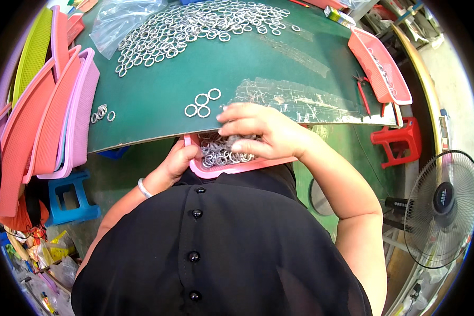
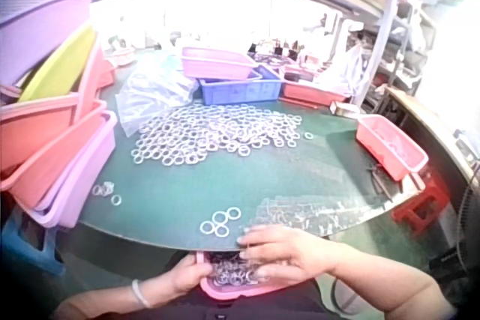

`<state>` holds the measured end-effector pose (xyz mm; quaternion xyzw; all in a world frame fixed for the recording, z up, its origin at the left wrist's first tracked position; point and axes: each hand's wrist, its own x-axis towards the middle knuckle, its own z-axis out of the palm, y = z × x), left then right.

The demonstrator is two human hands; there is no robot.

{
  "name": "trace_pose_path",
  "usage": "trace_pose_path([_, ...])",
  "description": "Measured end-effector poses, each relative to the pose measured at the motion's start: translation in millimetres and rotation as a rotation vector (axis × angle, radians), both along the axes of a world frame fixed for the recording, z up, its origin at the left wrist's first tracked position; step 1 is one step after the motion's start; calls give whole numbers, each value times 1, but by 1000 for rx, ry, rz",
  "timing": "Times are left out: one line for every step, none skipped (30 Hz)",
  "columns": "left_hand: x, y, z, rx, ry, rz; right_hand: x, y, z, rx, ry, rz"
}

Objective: The person arranges small metal rings on a table by hand, gathers them into a pink tray, and then pours them from the tray into a clear plastic bag.

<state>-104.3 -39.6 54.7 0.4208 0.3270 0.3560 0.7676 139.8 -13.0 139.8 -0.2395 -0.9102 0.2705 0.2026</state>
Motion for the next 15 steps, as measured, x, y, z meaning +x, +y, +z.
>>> trace_pose_path([0,-1,1,-18,9,-1,-3,2,0,-15,42,-7])
trace_pose_path([0,-1,2,-35,18,-3,-12,5,3,46,71,-69])
trace_pose_path([0,-2,3,-52,27,-4,-22,9,3,117,30,-126])
trace_pose_path([-1,-2,5,-39,44,-4,-33,17,0,178,-2,-138])
trace_pose_path([-1,-3,5,-36,45,8,-42,22,-3,240,-35,-154])
trace_pose_path([0,-5,4,-32,46,19,-49,24,-8,221,-44,-113])
trace_pose_path([-1,-5,3,-29,48,32,-53,26,-12,201,-51,-71])
trace_pose_path([-3,-3,3,-37,100,6,-53,26,-14,192,-101,-40])
trace_pose_path([-4,-3,3,-36,88,15,-51,25,-16,196,-118,-26])
trace_pose_path([-5,-4,0,-35,73,28,-47,23,-14,175,-111,3])
trace_pose_path([-6,-5,-3,-34,58,39,-42,20,-11,153,-104,31])
trace_pose_path([-7,-3,-7,5,28,34,-36,14,-8,140,-88,39])
trace_pose_path([-4,-3,-7,10,20,29,-28,7,-7,119,-66,49])
trace_pose_path([-4,-3,-7,17,14,32,-21,-1,-6,87,-52,53])
trace_pose_path([-4,-3,-7,24,8,35,-15,-10,-7,54,-38,56])
